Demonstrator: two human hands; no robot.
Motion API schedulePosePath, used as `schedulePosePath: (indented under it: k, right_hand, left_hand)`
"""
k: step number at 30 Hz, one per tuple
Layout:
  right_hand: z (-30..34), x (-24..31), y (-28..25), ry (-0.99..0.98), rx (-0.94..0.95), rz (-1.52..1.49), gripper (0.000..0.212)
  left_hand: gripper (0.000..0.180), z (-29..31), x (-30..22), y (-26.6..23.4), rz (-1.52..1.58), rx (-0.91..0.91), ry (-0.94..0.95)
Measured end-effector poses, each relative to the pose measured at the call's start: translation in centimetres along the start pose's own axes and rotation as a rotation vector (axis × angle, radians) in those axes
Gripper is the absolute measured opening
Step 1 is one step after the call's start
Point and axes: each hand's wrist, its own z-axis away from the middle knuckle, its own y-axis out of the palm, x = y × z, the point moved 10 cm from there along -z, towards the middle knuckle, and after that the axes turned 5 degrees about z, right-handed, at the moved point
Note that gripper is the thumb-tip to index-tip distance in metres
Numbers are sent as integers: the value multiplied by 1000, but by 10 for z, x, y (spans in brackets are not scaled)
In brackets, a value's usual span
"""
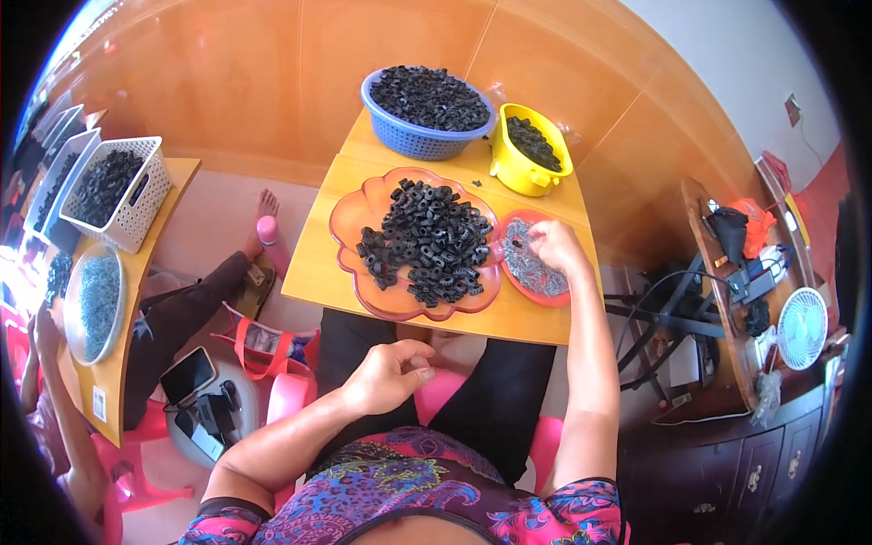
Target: The person assembles components by picking up plastic pieces and metal pins from dishes on the table and inserting the metal pins into the plastic pieces by hand.
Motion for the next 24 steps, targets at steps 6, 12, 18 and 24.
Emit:
schedulePosePath:
  k: [6, 12, 18, 24]
  right_hand:
    - [27, 20, 16, -157, -66, 199, 34]
    - [35, 17, 9, -170, -106, 193, 18]
    - [45, -1, 1, -178, -229, 138, 23]
    - [59, -4, -25, -166, -407, -241, 15]
  left_hand:
    - [27, 3, -4, 10, -127, 10, 61]
    - [27, 17, -58, 8, -322, -28, 354]
    - [19, 20, -126, -29, -617, -264, 555]
    - [22, -40, -134, -56, -1208, -210, 478]
